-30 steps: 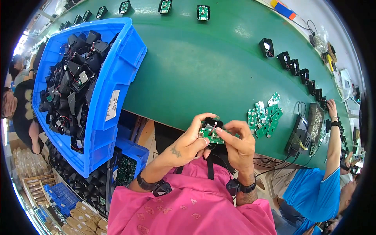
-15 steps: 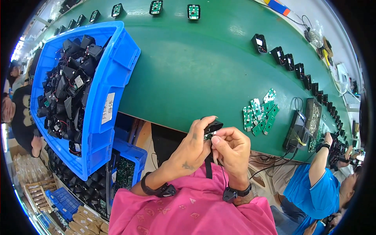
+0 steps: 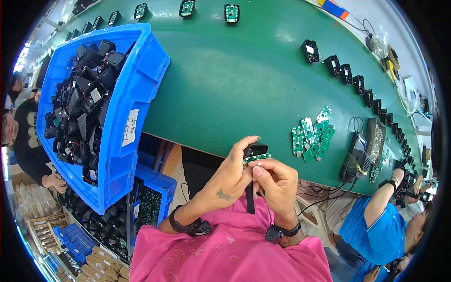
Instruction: The person picks up a black plastic housing and a circuit board, fits the board into the housing, and presses them together. After placing the assembled unit on the conveyor belt, the person receives a tray of circuit boards and continues the assembly process.
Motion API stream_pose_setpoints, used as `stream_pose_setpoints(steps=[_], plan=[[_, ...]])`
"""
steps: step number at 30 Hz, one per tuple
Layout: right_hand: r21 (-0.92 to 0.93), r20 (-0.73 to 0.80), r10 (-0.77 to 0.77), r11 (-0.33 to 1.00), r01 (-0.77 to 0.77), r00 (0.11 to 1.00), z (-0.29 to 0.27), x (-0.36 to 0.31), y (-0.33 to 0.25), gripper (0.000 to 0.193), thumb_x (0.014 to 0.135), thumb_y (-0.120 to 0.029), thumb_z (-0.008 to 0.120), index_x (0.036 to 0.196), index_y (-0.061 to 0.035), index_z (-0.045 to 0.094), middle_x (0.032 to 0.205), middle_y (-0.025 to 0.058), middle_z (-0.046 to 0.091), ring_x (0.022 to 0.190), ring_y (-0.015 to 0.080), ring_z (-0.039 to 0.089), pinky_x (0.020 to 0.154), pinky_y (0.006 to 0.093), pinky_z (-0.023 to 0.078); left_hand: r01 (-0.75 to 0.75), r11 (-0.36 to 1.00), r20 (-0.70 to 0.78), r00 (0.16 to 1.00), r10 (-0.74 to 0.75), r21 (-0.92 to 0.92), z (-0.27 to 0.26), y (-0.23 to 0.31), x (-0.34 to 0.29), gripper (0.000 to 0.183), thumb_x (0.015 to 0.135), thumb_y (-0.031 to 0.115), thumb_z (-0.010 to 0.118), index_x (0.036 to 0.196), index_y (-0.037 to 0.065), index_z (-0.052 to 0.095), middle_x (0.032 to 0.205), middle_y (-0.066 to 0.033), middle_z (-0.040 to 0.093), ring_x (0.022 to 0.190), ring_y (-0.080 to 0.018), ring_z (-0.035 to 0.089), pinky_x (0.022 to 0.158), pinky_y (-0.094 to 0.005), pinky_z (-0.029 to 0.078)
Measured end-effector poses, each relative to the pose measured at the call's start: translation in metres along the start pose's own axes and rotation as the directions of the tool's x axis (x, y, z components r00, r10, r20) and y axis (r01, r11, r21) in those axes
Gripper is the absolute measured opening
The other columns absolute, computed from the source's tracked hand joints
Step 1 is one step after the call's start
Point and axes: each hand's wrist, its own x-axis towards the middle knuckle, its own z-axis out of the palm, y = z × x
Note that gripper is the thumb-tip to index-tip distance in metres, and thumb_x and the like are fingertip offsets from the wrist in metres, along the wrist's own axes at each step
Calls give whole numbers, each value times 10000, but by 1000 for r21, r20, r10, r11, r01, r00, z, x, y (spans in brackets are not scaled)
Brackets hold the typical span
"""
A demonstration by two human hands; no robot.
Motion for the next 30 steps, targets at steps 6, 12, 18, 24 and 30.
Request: stream_pose_setpoints(steps=[6,12,18,24,30], plan=[[-113,-90,-128,987,118,988,6,-4,-5,107,945,-2,580,941,49,674,794,74,627,540,72,547,463,187,391,32,995,-24,999,-35,-94,0,4,-1,554,920,-12,459,1440,11,267,1262,-239,484,1156,-358,542,995,-400,431],[-698,22,-518,604,384,855,1,-1,-11,32,873,3,642,891,21,661,686,68,599,548,145,560,494,271,400,-92,993,-69,993,98,80,1,12,-7,600,870,-29,481,1442,-2,303,1307,-252,458,1166,-367,512,1012,-394,411],[-673,132,-368,648,356,920,-10,3,-33,25,805,16,668,812,3,648,637,81,560,498,192,492,469,307,351,-137,989,-53,989,140,58,-4,23,-7,619,852,-44,477,1448,-9,317,1305,-231,479,1135,-360,534,999,-383,421],[-625,198,-210,725,288,957,-16,6,-41,28,767,4,664,761,10,637,612,74,543,488,174,488,460,307,340,-169,978,-3,985,170,120,-5,30,-9,625,852,-48,484,1457,14,340,1278,-234,499,1097,-341,563,962,-364,446],[-625,249,-133,735,264,959,-25,9,-42,42,745,-4,650,721,25,632,596,77,552,491,162,499,460,304,352,-280,905,54,959,277,320,-5,28,-5,632,787,-85,537,1403,8,434,1271,-219,547,1078,-354,610,917,-364,499]])
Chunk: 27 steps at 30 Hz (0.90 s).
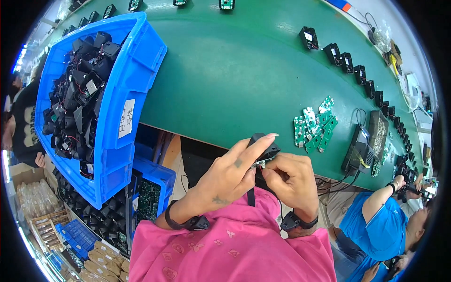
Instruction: The person picks up a black plastic housing and a circuit board, fits the board into the housing, and presses them together. After placing the assembled unit on the conveyor belt, the person receives a tray of circuit boards and continues the assembly process.
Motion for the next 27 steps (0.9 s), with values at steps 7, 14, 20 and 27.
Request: stream_pose_setpoints(steps=[7,14,20,27], plan=[[42,49,119,992,-121,992,0,0,-1,60,771,-20,646,752,37,641,634,117,596,506,204,544,475,327,395,-21,982,19,1000,18,190,2,2,0,663,762,-101,545,1404,35,448,1248,-253,549,1017,-390,630,839,-390,536],[-63,-39,23,998,-26,999,10,0,3,63,808,-18,661,790,41,649,664,138,612,530,242,560,498,336,405,6,974,-82,997,13,226,7,-1,1,649,764,-70,568,1392,70,482,1166,-242,580,796,-366,659,660,-377,563],[-63,-77,79,995,-84,994,18,0,5,72,827,-19,652,799,48,646,682,157,626,566,289,594,521,351,431,37,936,-130,991,10,350,17,-3,-1,643,763,-67,579,1382,86,495,1143,-237,589,769,-369,655,637,-384,562],[51,-48,181,983,-179,982,18,-3,4,90,889,-31,632,847,48,645,659,86,621,581,135,601,504,289,438,220,946,-73,967,-243,-238,3,-9,-4,534,844,-105,526,1360,28,492,1157,-179,628,826,-217,701,690,-319,586]])
